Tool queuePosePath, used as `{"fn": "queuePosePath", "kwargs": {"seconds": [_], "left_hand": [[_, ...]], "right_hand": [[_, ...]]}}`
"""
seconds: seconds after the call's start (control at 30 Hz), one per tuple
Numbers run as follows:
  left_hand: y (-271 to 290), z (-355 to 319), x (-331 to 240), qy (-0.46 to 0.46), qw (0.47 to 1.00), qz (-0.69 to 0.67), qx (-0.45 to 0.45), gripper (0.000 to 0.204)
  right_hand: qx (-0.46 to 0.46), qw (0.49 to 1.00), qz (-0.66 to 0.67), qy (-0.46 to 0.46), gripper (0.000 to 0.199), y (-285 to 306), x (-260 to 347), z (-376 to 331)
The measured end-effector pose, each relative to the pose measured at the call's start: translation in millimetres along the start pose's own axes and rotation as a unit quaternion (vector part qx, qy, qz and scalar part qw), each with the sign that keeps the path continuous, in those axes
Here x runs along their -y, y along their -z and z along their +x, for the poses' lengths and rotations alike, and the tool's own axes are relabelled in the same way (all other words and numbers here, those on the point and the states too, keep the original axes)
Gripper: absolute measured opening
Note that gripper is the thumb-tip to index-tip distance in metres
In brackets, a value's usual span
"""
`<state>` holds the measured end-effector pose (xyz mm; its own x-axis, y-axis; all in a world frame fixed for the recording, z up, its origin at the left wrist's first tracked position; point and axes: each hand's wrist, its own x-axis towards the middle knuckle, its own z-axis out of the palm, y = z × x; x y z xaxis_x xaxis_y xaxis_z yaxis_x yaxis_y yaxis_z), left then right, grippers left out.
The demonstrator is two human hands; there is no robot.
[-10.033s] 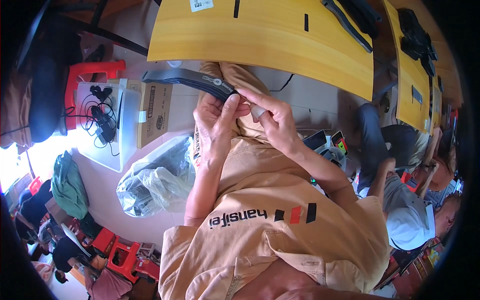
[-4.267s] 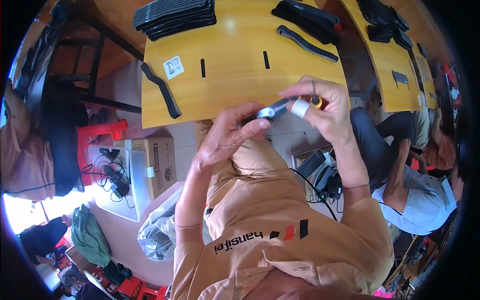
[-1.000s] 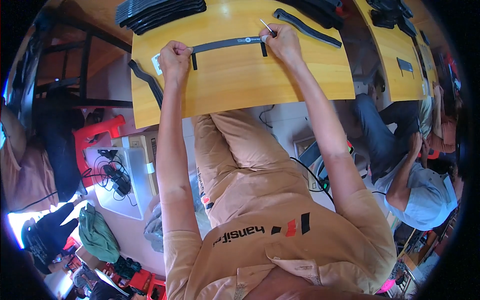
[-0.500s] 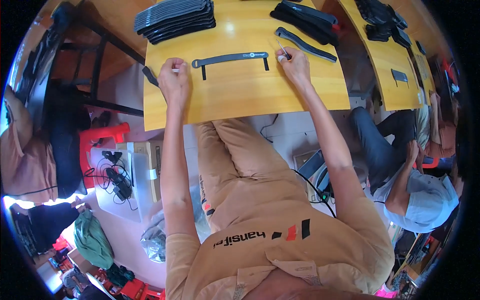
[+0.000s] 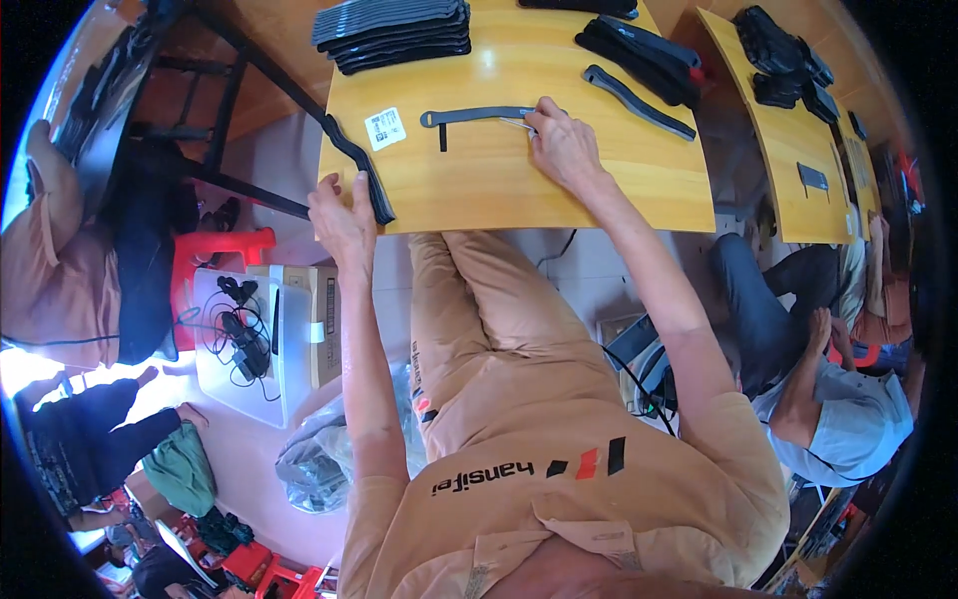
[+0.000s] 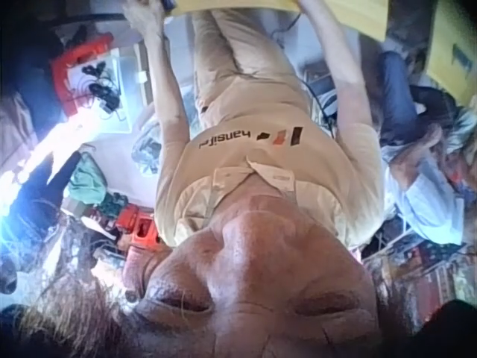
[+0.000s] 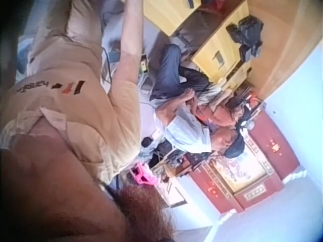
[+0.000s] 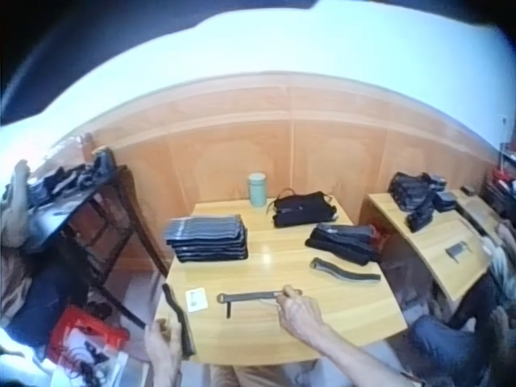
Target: Assembling plastic fasteners into rubber bag handles using a small screwdriver-like tool.
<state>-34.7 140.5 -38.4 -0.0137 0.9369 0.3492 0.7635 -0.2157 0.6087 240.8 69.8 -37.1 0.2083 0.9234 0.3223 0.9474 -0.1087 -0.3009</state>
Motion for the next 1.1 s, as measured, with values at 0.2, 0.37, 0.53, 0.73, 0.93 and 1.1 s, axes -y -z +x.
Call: {"fn": "queuePosePath", "kwargs": {"seconds": [0.2,0.37,0.53,0.73,0.93,1.1], "left_hand": [[-3,0,-24,0.011,0.990,0.131,0.054,0.054],[-10,3,-22,-0.014,0.986,0.149,0.075,0.042],[-9,9,-16,-0.011,0.987,0.130,0.091,0.034],[1,7,0,0.140,0.937,-0.285,0.144,0.027],[43,-40,-49,0.222,0.789,-0.541,0.187,0.021],[36,-93,-63,0.277,0.701,-0.625,0.203,0.025]], "right_hand": [[-0.002,0.999,0.044,0.023,0.013,-3,18,11],[0.007,0.998,0.052,0.037,0.013,-26,40,24],[0.035,0.996,0.063,0.060,0.019,-40,60,33],[0.011,0.985,0.150,0.083,0.026,-33,74,28],[0.122,0.898,0.422,-0.002,0.029,16,86,-38],[0.141,0.846,0.513,-0.008,0.035,59,121,-97]]}}
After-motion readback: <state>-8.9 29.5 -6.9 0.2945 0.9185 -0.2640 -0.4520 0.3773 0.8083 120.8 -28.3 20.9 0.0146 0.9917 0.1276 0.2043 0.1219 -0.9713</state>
